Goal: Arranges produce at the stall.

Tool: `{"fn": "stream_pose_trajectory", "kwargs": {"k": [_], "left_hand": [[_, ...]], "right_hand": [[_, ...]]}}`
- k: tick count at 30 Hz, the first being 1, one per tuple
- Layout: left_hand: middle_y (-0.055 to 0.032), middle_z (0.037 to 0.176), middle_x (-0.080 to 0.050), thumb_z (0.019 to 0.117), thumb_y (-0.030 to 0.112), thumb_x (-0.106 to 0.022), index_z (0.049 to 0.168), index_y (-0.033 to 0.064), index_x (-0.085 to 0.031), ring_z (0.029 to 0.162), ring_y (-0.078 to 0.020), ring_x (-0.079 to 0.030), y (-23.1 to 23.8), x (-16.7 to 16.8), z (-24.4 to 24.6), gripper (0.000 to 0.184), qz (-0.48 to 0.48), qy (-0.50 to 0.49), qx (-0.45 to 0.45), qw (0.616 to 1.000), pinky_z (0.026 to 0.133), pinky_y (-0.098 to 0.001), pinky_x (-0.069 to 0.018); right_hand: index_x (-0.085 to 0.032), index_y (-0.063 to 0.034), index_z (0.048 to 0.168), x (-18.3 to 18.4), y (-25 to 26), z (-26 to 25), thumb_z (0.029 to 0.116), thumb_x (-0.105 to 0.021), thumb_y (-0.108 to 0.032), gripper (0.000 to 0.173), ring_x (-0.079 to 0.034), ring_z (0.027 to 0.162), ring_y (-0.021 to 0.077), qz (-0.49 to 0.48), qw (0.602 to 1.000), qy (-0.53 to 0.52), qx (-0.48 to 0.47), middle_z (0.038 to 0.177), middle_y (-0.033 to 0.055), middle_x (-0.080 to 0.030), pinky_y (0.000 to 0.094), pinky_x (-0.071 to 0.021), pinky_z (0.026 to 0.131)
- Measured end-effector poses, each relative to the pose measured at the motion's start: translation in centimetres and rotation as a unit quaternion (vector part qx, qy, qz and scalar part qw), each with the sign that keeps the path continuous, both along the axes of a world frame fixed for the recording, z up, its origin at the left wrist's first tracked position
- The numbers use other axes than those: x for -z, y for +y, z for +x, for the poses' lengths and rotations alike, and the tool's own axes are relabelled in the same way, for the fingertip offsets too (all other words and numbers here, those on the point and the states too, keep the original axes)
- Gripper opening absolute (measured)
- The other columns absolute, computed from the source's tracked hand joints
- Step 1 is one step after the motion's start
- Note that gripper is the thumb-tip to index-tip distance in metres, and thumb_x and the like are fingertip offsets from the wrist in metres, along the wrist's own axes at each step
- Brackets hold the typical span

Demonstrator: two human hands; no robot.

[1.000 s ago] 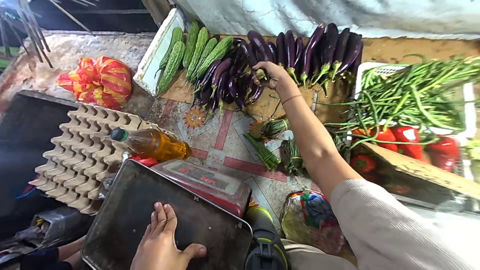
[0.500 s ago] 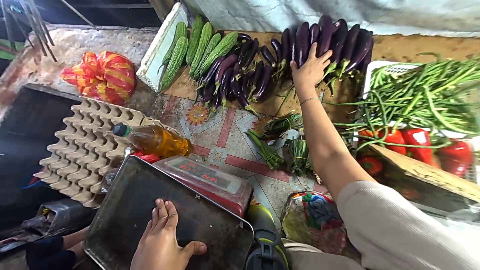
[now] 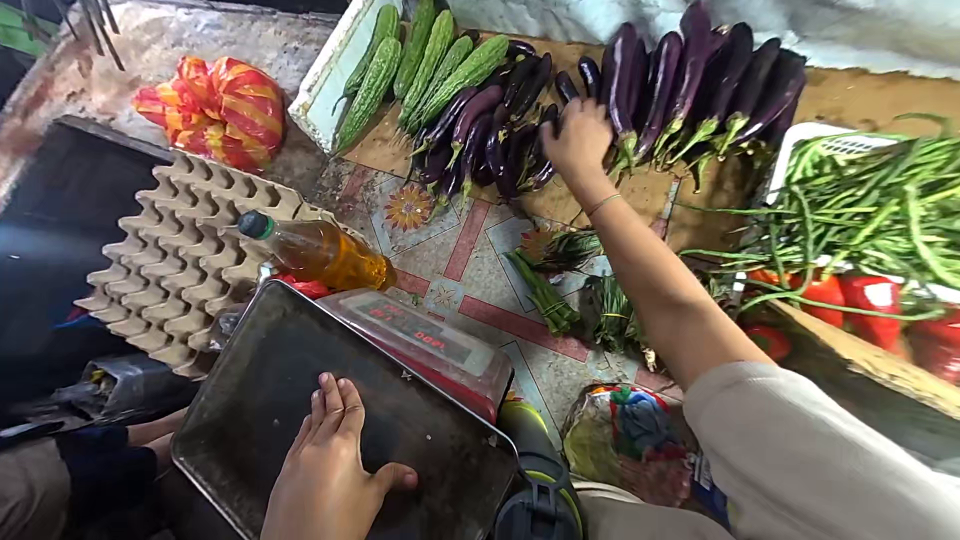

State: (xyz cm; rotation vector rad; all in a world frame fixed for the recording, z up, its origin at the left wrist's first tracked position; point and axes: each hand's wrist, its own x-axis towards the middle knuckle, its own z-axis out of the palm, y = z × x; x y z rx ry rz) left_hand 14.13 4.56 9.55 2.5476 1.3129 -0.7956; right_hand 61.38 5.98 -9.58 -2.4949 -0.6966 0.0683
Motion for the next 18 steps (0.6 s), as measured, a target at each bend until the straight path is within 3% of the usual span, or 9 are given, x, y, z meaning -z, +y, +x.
{"fn": "stream_pose_trajectory", "kwargs": {"k": [2,3,6,9,14,16,18], "left_hand": [[-0.0287,0.165,-0.023,0.0635,0.052,-0.093,0.156,-0.0098,-0.029,0.152,-0.0378,-0.03,0.0,-0.1,0.2,0.128,-0.002,0.01,-0.003,1.0,0.121,-0.045,-0.0291],[-0.0288,0.165,-0.023,0.0636,0.051,-0.093,0.155,-0.01,-0.029,0.152,-0.0379,-0.03,0.0,-0.1,0.3,0.127,-0.002,0.01,-0.004,1.0,0.121,-0.0451,-0.0294],[-0.0289,0.164,-0.025,0.0637,0.051,-0.093,0.155,-0.0104,-0.032,0.151,-0.0385,-0.032,-0.1,-0.1,0.1,0.126,0.005,0.002,0.002,1.0,0.12,-0.0451,-0.0319],[-0.0277,0.164,-0.025,0.0625,0.05,-0.093,0.154,-0.0104,-0.032,0.151,-0.0374,-0.032,0.0,0.0,-0.1,0.126,0.009,-0.01,0.001,1.0,0.12,-0.0439,-0.0321],[-0.0285,0.163,-0.028,0.0624,0.051,-0.093,0.154,-0.0106,-0.034,0.151,-0.0385,-0.034,-0.1,0.0,0.0,0.125,0.011,-0.009,0.007,1.0,0.119,-0.044,-0.0328],[-0.0281,0.164,-0.027,0.0629,0.052,-0.093,0.154,-0.0107,-0.033,0.151,-0.0384,-0.033,-0.1,-0.1,0.0,0.126,0.01,-0.006,0.006,1.0,0.12,-0.0441,-0.032],[-0.0282,0.164,-0.026,0.0631,0.051,-0.093,0.154,-0.0104,-0.033,0.151,-0.0387,-0.033,-0.1,0.0,-0.2,0.125,0.007,-0.018,0.002,1.0,0.12,-0.0448,-0.0326]], "right_hand": [[-0.068,0.0082,0.11,0.4,1.7,-2.8,0.0929,-0.054,-0.069,0.08,-0.063,0.113,0.0518,-0.061,0.989,0.124,-0.057,0.116,0.0336,-0.066,0.072,-0.0482,0.088],[-0.068,0.0091,0.11,1.1,2.7,-3.9,0.0902,-0.057,-0.071,0.084,-0.063,0.114,0.0513,-0.09,0.981,0.147,-0.083,0.118,0.0336,-0.066,0.0716,-0.0487,0.088],[-0.049,0.0146,0.136,3.5,5.0,-5.9,0.0967,-0.061,-0.051,0.077,-0.057,0.124,0.0509,-0.138,0.976,0.13,-0.104,0.14,0.0349,-0.052,0.0666,-0.0487,0.094],[-0.047,0.0105,0.138,3.1,5.3,-6.1,0.1024,-0.05,-0.047,0.068,-0.064,0.117,0.0433,-0.092,0.988,0.113,-0.044,0.141,0.0288,-0.053,0.0593,-0.053,0.091],[-0.042,0.0103,0.143,2.8,5.7,-3.5,0.1038,-0.051,-0.042,0.066,-0.063,0.121,0.0396,0.007,0.986,0.153,0.065,0.146,0.0281,-0.048,0.052,-0.053,0.097],[-0.036,0.0106,0.147,2.8,5.7,-2.1,0.104,-0.051,-0.04,0.068,-0.061,0.125,0.039,0.039,0.983,0.172,0.056,0.146,0.0289,-0.048,0.0504,-0.0516,0.102],[-0.036,0.0072,0.147,2.7,4.9,-0.8,0.1008,-0.058,-0.036,0.066,-0.062,0.122,0.0408,0.076,0.986,0.15,0.006,0.138,0.0285,-0.056,0.056,-0.0509,0.101]]}}
